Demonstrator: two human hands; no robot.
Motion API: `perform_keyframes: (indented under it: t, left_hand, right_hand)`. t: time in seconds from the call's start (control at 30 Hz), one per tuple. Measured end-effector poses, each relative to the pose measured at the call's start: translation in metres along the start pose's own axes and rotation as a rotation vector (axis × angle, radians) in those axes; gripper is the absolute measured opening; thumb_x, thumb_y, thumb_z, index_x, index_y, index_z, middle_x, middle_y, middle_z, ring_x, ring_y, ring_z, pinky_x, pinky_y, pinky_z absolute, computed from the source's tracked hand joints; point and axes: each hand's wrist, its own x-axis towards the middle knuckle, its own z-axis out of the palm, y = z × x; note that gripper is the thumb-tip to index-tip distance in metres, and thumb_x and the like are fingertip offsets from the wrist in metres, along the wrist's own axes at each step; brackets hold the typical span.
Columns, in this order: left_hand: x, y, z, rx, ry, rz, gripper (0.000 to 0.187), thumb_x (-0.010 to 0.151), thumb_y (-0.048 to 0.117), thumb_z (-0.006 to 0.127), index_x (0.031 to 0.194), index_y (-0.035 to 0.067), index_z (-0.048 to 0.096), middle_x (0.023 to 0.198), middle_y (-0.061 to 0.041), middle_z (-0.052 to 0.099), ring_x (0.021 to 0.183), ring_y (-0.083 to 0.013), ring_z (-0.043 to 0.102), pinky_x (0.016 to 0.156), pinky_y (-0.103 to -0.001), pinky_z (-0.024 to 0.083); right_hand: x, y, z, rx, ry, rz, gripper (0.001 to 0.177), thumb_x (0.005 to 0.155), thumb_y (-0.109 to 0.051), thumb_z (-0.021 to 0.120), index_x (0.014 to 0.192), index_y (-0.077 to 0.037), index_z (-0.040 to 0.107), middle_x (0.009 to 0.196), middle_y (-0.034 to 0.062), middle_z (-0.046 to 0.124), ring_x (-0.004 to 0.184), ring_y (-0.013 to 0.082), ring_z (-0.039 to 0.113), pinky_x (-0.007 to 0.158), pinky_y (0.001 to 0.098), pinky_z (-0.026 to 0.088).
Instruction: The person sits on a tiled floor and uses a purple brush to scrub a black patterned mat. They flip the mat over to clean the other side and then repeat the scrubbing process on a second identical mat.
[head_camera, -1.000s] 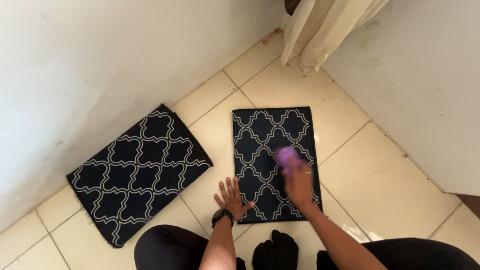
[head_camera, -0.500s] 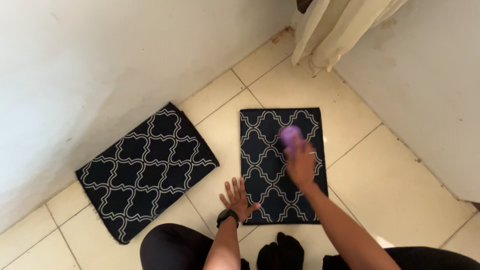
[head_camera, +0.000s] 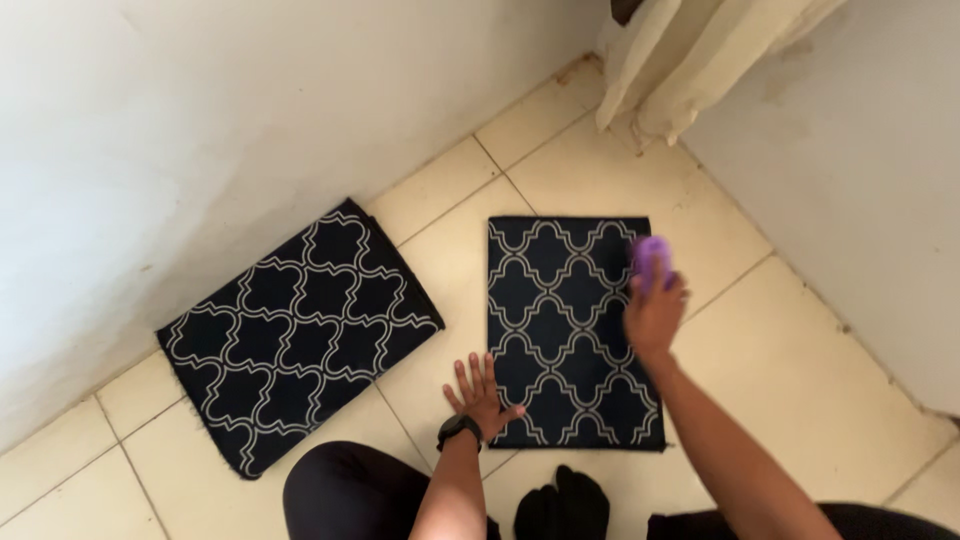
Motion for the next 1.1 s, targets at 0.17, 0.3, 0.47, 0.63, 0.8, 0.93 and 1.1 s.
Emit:
perform_keyframes:
  t: [0.17,0.3,0.47,0.63,0.8,0.93,1.1]
  left_hand:
    - [0.0,0.003,0.003,0.032,0.002,-0.034,0.128,0.085,0.078,0.058,0.16,0.019,-0.028,0.169,-0.011,-0.034,0.15,-0.0391,-0.037,0.115,-0.072,-0.015]
    - [0.004,0.003,0.001,0.037,-0.02,-0.04,0.129,0.084,0.08,0.058,0.16,0.021,-0.027,0.168,-0.011,-0.034,0.15,-0.0386,-0.037,0.116,-0.071,-0.014]
    - [0.006,-0.003,0.01,0.013,0.019,-0.009,0.129,0.084,0.08,0.057,0.16,0.021,-0.028,0.168,-0.01,-0.036,0.149,-0.038,-0.039,0.115,-0.072,-0.016]
    - [0.008,-0.006,0.011,0.035,-0.003,-0.008,0.128,0.084,0.084,0.053,0.159,0.021,-0.029,0.167,-0.011,-0.037,0.148,-0.0392,-0.04,0.114,-0.073,-0.016]
    - [0.009,-0.007,0.016,0.064,0.034,-0.01,0.128,0.082,0.086,0.052,0.16,0.023,-0.028,0.168,-0.01,-0.035,0.15,-0.0377,-0.038,0.115,-0.073,-0.012]
    - [0.008,-0.008,0.018,0.078,0.06,0.001,0.128,0.083,0.086,0.053,0.159,0.023,-0.029,0.168,-0.01,-0.035,0.149,-0.038,-0.038,0.115,-0.073,-0.012]
    - [-0.002,0.0,0.015,0.078,0.129,0.01,0.127,0.086,0.082,0.055,0.16,0.021,-0.027,0.168,-0.012,-0.034,0.15,-0.038,-0.037,0.116,-0.071,-0.013]
  right_hand:
    - [-0.03,-0.062,0.003,0.373,-0.195,-0.398,0.058,0.102,-0.029,0.06,0.156,-0.018,0.04,0.126,0.0267,0.055,0.106,0.0475,0.057,0.09,0.0552,0.049]
    - [-0.031,-0.092,0.004,0.253,-0.579,-0.506,0.058,0.095,-0.03,0.061,0.15,-0.026,0.044,0.129,0.0282,0.055,0.1,0.0453,0.058,0.078,0.0496,0.053]
    - [0.007,-0.041,0.017,0.119,-0.569,-0.441,0.045,0.09,-0.019,0.064,0.134,-0.028,0.062,0.116,0.0139,0.066,0.104,0.0364,0.063,0.089,0.0504,0.051]
    - [-0.001,0.053,0.016,-0.108,0.14,0.381,0.062,0.098,-0.021,0.057,0.158,-0.015,0.042,0.127,0.0271,0.057,0.106,0.0472,0.058,0.087,0.0577,0.047]
    - [-0.082,0.112,-0.018,-0.132,0.145,0.623,0.072,0.107,-0.037,0.059,0.168,-0.017,0.027,0.133,0.035,0.044,0.113,0.056,0.049,0.098,0.0633,0.041]
    - [-0.127,0.116,-0.034,-0.272,-0.026,0.653,0.077,0.095,-0.039,0.063,0.161,-0.015,0.032,0.15,0.0309,0.039,0.131,0.0557,0.041,0.101,0.0653,0.036]
    - [-0.186,0.074,-0.039,-0.123,-0.158,0.492,0.065,0.104,-0.051,0.053,0.156,-0.014,0.041,0.156,0.0285,0.044,0.144,0.0477,0.043,0.113,0.06,0.038]
